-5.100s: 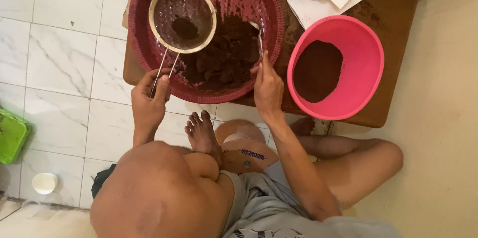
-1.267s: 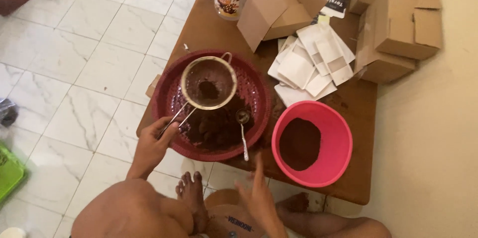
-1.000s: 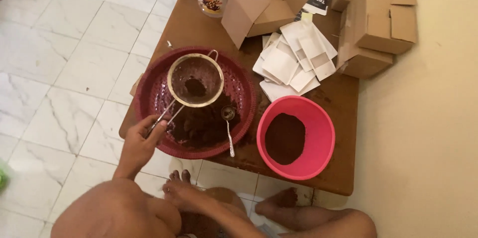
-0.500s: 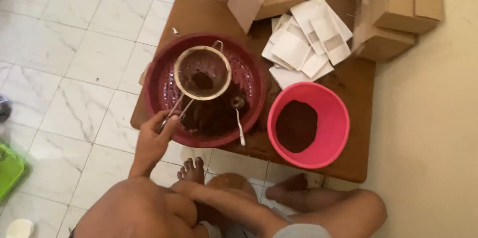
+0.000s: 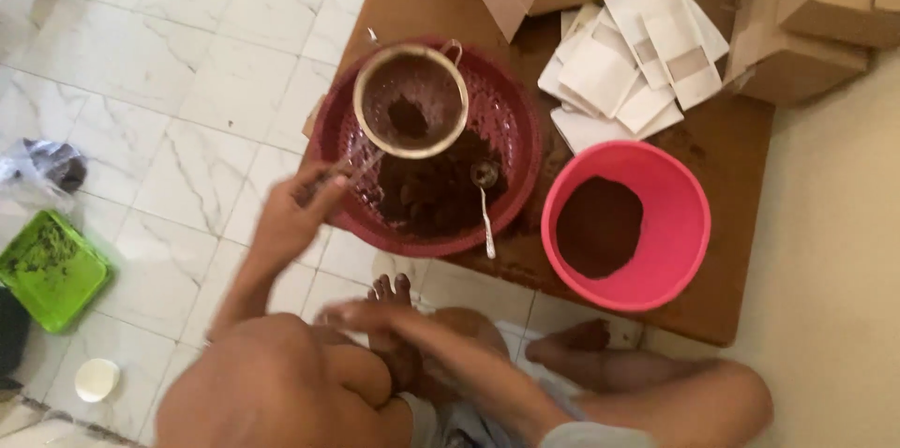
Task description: The person sits on the floor and uses a spoon to scoop a dark brown powder from a large red bowl into a metal sieve. They then shake the sieve over a pink bowl to sift the powder, repeating this process multiple times.
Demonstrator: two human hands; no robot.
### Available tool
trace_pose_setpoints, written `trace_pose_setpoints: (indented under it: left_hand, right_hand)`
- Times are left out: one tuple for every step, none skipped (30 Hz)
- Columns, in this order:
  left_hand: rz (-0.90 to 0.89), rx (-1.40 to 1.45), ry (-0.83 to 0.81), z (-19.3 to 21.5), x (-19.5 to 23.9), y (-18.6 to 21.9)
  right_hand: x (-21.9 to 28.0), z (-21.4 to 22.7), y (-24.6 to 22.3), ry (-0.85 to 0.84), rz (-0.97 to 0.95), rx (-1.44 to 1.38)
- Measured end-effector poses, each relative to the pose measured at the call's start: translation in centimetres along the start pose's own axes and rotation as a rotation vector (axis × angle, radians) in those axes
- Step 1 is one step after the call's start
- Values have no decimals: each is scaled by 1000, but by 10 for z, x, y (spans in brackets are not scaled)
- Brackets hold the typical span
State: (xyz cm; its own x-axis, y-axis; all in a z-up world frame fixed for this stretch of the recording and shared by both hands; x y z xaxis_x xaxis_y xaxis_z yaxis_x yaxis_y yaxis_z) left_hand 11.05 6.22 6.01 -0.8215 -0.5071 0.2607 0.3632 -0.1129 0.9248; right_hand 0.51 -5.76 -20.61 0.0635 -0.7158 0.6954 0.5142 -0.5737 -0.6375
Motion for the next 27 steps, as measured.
trace_pose_setpoints:
  left_hand:
    - [38,-41,-7,2,-1,6]
    - [77,-82,-15,5,-2,12]
    - [63,-78,9,9,-5,17]
    - [49,-90,-5,9,-9,23]
    - [49,-101,-42,2,-8,24]
    - [48,-97,-39,8,-10,29]
    - [24,-85,-68,3,-13,35]
    - [0,-71,-95,-2,-16,41]
    - [-9,-67,-115,-9,-17,51]
    - [-33,-85,-149,-18,-18,62]
    - [-52,-106,-192,-28,-17,73]
    - [-56,-104,-221,-31,-23,75]
    - [-52,-138,-276,-41,-29,76]
    - [-49,-173,-331,-52,-36,77]
    - [-45,-165,-378,-61,-38,82]
    - [-50,-207,-416,-71,-40,87]
    - [-61,-256,-442,-81,-41,95]
    - [-63,-255,-477,-97,-39,97]
    - [-68,-315,-501,-106,-38,98]
    - [-73,-375,-524,-112,-38,99]
    - [-83,-382,-521,-124,-36,104]
    - [-58,-394,-551,-137,-33,105]
    - [-37,-414,-573,-146,-32,110]
    - [-52,-431,-563,-151,-37,116]
    - [-56,-389,-650,-165,-33,118]
    - [-59,-347,-736,-178,-29,119]
    - [-54,-352,-753,-181,-28,119]
  right_hand:
    - [-17,2,-8,154,348,-332]
    - [-20,11,-7,307,696,-666]
    - [15,24,-9,299,710,-642]
    - [53,44,-8,395,730,-547]
    - [97,53,-5,497,733,-470]
    - [133,72,-9,495,732,-466]
    - [173,86,-7,498,686,-463]
    - [213,100,-4,500,641,-460]
    - [228,109,16,519,627,-460]
    - [252,125,36,641,647,-453]
    - [278,137,56,768,658,-451]
    - [302,153,62,790,638,-459]
    - [337,174,78,963,542,-399]
    - [374,193,94,1130,439,-333]
    - [388,201,106,1149,393,-345]
    - [412,212,117,1246,362,-292]
    - [436,223,129,1341,343,-233]
    - [450,220,143,1357,310,-241]
    - [462,227,151,1405,375,-288]
    - [473,234,158,1452,441,-333]
    - [479,233,162,1462,449,-330]
    - [483,231,173,1479,401,-383]
    - [484,233,183,1499,365,-438]
    - [481,239,187,1513,385,-438]
    - [478,236,189,1494,404,-450]
    - [474,234,192,1476,424,-463]
    - [470,233,193,1483,410,-474]
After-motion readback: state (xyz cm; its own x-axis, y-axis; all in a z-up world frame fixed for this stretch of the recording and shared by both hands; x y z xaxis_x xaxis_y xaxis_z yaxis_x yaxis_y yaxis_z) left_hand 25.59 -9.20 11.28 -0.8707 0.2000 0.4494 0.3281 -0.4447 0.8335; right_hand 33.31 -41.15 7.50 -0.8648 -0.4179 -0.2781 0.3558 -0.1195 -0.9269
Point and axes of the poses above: each hand's wrist, its own x-axis away from the middle knuckle, its own z-axis out of the back of the hand, y = z × x, the point moved 10 cm from there along -x, towards the middle knuckle, and after that the axes turned 9 degrees about z, right-handed, at the moved point
